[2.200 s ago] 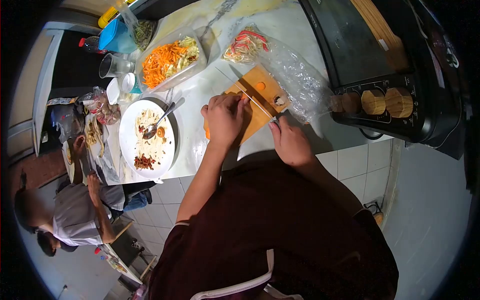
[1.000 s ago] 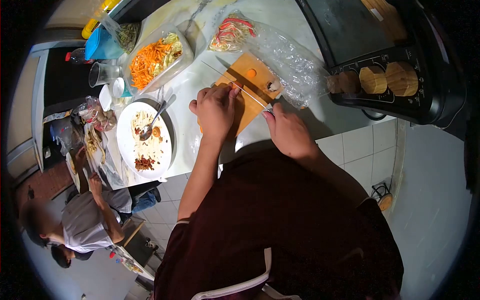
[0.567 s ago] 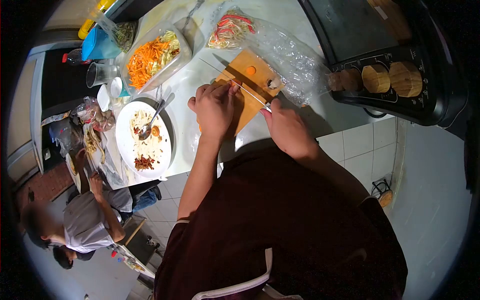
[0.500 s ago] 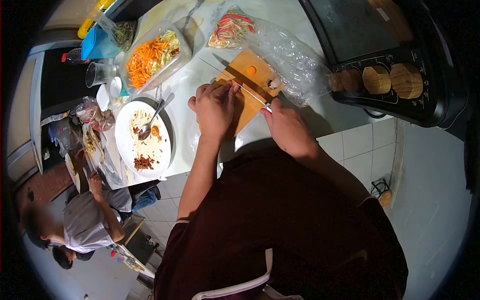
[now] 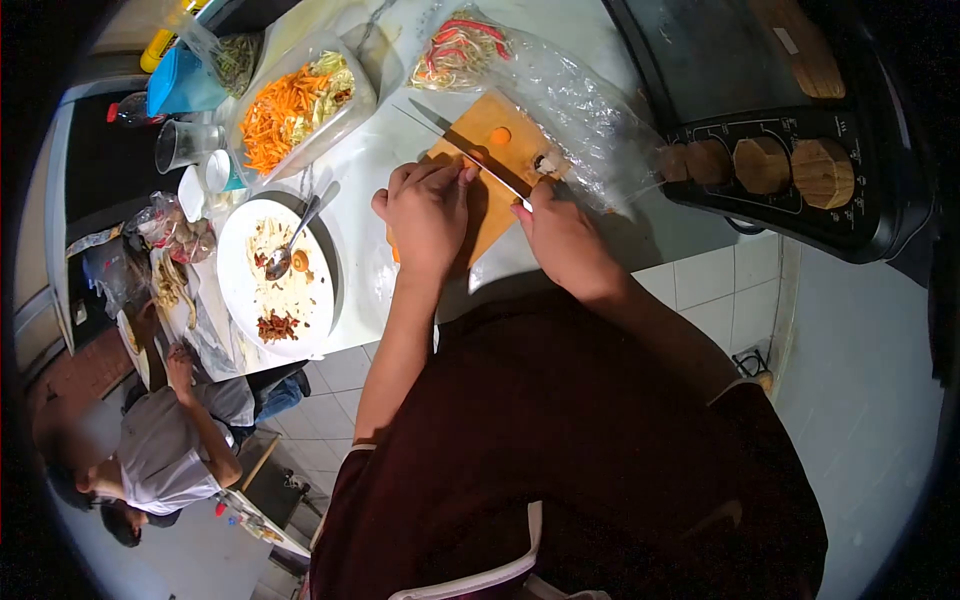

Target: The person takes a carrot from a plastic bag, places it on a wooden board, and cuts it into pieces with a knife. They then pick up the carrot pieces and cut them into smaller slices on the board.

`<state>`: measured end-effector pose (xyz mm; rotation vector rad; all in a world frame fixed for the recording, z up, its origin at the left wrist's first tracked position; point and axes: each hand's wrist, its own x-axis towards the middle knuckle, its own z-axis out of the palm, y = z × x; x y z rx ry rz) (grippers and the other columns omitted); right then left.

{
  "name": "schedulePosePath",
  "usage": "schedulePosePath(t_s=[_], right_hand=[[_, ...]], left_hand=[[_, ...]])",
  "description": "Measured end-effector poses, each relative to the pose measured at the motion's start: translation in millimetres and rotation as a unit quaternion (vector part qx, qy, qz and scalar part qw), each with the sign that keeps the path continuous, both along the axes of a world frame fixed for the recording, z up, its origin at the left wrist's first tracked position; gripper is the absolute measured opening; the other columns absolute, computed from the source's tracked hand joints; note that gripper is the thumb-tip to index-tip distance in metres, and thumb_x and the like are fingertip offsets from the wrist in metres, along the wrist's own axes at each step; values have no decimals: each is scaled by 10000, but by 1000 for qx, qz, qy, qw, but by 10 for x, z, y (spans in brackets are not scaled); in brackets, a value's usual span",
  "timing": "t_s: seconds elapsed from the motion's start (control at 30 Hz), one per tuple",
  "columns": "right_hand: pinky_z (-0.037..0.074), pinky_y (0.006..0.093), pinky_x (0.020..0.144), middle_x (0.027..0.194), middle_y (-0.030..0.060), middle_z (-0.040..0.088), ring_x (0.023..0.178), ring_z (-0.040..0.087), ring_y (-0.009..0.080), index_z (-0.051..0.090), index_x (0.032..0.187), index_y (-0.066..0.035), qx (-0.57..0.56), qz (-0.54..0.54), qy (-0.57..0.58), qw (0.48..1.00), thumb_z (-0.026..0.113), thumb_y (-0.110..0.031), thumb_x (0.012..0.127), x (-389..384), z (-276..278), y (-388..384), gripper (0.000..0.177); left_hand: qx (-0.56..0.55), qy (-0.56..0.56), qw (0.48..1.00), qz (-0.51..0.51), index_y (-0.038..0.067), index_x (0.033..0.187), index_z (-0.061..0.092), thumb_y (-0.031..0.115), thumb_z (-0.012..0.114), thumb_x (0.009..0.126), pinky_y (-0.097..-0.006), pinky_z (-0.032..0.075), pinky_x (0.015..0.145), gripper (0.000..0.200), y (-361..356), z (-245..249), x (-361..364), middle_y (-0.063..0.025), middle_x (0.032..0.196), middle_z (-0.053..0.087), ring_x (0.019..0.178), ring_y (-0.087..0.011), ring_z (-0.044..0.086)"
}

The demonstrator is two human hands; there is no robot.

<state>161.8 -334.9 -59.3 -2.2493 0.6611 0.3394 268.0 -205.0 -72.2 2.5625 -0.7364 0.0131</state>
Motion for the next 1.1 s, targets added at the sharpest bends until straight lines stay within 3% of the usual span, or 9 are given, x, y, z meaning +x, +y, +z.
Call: schedulePosePath(t_s=[0.57,0.83,1.1], right_hand=[[455,559,692,773,271,625,773,599,481,473,983,1,-23,-19,20,999,473,-349,965,-156,30,-35,350],[472,561,699,778,300,622,790,605,487,484,1009,9,-2,9,19,1000,471,-344,964,-162,130,-15,356],[469,568,710,794,297,627,794,606,489,490,1005,14,3,14,16,1000,465,-351,966,-152,157,7,368]], left_hand=[[7,-45,999,-13,124,999,719,233,659,843,-425,318,829,199,40,-34,-93,-5,946,693,983,-222,567],[-25,5,1000,12,103,854,685,216,688,822,-425,326,819,118,35,-23,-64,-38,832,678,905,-236,598],[-37,4,999,15,124,888,707,246,696,823,-428,332,826,139,45,-26,-51,-38,831,677,901,-234,602]])
